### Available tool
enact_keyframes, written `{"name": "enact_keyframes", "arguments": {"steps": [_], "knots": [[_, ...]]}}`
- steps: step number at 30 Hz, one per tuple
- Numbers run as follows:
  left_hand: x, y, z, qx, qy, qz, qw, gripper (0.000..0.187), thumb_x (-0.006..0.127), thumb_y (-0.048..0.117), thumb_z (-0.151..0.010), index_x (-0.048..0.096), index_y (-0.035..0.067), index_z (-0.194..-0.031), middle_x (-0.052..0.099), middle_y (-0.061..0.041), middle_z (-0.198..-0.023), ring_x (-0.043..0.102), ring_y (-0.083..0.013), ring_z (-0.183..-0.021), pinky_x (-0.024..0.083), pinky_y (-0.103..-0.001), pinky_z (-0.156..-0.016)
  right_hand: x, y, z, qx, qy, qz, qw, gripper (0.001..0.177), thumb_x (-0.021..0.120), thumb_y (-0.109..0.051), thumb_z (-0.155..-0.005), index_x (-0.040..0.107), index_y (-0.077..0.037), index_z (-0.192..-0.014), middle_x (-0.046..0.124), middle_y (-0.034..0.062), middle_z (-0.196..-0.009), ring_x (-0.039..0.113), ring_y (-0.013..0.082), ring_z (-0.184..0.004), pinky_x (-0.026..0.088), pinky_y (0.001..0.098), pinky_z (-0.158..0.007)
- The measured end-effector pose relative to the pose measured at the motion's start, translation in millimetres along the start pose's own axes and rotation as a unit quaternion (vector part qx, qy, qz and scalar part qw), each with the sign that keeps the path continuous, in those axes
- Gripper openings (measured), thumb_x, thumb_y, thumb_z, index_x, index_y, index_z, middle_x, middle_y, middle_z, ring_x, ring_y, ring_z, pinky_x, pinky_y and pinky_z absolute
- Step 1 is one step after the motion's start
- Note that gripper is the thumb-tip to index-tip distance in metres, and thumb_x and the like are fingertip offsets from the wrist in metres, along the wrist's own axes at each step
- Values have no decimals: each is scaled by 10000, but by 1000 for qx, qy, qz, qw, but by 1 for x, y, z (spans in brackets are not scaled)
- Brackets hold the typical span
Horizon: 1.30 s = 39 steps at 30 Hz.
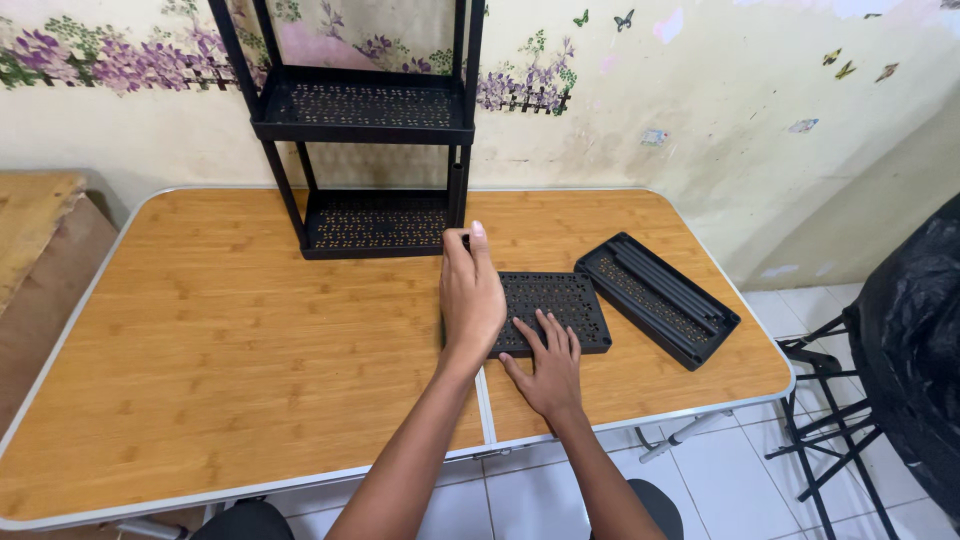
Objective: The person assembles a black metal storage shelf by inserting vertical support poles into a perforated shelf panel and then placing the assembled unit onto a larger shelf frame. The person handles the shelf panel and support poles by hand.
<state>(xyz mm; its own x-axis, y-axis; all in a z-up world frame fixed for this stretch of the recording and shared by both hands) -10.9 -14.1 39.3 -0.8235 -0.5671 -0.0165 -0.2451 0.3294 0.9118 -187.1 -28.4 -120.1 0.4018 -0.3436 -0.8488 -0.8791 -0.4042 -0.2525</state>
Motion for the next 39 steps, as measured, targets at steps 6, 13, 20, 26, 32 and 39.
{"name": "enact_keyframes", "arguments": {"steps": [6, 13, 20, 26, 32, 39], "knots": [[5, -14, -7, 20, 6, -26, 999, 482, 344, 371, -1108, 523, 3, -853, 568, -207, -673, 559, -364, -664, 405, -513, -663, -4, -2, -1, 1, 5, -6, 1000, 630, 699, -534, -849, 602, -249, -1402, 451, 150, -1525, 321, 316, -1468, 154, 533, -1208], [18, -44, -19, 22, -106, 154, 982, 521, 371, 307, -1103, 438, 72, -644, 383, 11, -539, 328, -106, -484, 257, -317, -454, -4, -1, -2, 4, 5, -14, 1000, 630, 714, -529, -844, 609, -236, -1392, 463, 158, -1511, 338, 317, -1463, 163, 546, -1205], [5, -59, -37, -86, -268, 311, 908, 473, 360, 310, -1067, 368, 138, -627, 329, 53, -507, 271, -68, -432, 243, -262, -408, -7, -4, -1, 1, 10, -12, 1000, 629, 716, -534, -839, 607, -235, -1382, 466, 152, -1503, 342, 315, -1459, 164, 543, -1200], [3, -38, -26, -17, -154, 116, 981, 435, 373, 316, -1082, 444, 76, -726, 406, -3, -588, 387, -105, -531, 340, -314, -498, -5, -3, -1, 6, 9, -4, 1000, 635, 712, -536, -834, 602, -239, -1384, 465, 146, -1500, 338, 312, -1456, 160, 535, -1201], [-4, -15, -9, -37, -33, 40, 998, 460, 400, 391, -1091, 534, 28, -844, 483, -61, -698, 466, -152, -613, 397, -382, -563, -4, -3, 0, 11, 8, -12, 1000, 636, 708, -529, -839, 598, -238, -1394, 454, 150, -1519, 324, 308, -1471, 145, 535, -1210], [4, -32, -8, -21, -1, 55, 998, 552, 386, 395, -1097, 483, 48, -678, 383, -19, -520, 363, -126, -498, 306, -367, -487, -3, -6, 1, -2, 15, 16, 1000, 627, 686, -531, -863, 595, -246, -1413, 448, 147, -1535, 296, 342, -1485, 56, 608, -1214]]}}
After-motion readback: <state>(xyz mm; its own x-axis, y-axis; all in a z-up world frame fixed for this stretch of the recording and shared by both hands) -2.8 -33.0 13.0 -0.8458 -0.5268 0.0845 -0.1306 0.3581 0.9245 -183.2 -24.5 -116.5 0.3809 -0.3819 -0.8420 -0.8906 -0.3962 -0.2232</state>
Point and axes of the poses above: each hand's wrist, its own z-axis away from the middle knuckle, its own x-axis out of the palm, y = z × x, the point moved 5 cm from there along -z, towards the middle knuckle
